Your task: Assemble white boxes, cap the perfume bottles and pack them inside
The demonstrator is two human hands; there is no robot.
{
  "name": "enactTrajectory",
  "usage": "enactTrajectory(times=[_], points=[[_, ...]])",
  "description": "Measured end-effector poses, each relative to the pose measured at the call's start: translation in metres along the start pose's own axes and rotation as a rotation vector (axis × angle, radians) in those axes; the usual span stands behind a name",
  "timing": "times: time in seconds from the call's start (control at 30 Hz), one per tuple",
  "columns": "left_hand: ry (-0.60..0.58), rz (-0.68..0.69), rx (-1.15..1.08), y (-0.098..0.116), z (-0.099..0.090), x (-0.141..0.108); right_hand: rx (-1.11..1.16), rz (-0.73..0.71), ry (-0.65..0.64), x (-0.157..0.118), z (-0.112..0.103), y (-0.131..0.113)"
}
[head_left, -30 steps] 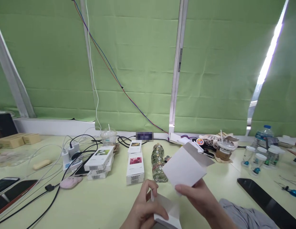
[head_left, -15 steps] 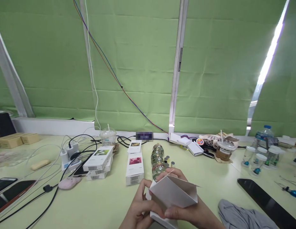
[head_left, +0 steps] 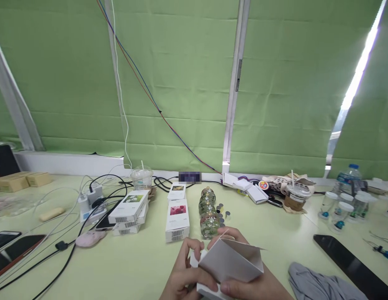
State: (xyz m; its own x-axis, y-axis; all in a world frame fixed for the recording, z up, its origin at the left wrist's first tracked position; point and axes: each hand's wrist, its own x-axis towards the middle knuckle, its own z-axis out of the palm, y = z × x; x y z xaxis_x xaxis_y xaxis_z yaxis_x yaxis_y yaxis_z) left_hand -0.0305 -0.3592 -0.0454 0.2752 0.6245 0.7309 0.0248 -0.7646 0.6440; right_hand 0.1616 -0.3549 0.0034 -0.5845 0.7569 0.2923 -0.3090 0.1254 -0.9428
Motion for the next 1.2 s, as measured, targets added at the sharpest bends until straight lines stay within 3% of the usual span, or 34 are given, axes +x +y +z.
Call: enactTrajectory(times=[0.33, 0.53, 0.77, 1.0, 1.2], points=[[0.006, -0.050, -0.035, 0.007, -0.001, 0.001, 0.020, -0.016, 0.046, 0.001, 0.001, 0.003], [0.032, -0.071, 0.012, 0.009, -0.001, 0.002, -0.115, -0.151, 0.412, -0.006, 0.002, -0.003], [-0.010, -0.137, -0.046, 0.009, -0.003, 0.001, -0.250, -0.162, 0.667, -0.010, 0.006, -0.023], [-0.066, -0.198, -0.014, 0.014, -0.007, -0.004, -0.150, -0.097, 0.665, -0.010, 0.005, -0.026], [-0.088, -0.377, -0.147, 0.015, -0.001, -0.006, -0.146, -0.145, 0.610, -0.005, 0.010, -0.031]])
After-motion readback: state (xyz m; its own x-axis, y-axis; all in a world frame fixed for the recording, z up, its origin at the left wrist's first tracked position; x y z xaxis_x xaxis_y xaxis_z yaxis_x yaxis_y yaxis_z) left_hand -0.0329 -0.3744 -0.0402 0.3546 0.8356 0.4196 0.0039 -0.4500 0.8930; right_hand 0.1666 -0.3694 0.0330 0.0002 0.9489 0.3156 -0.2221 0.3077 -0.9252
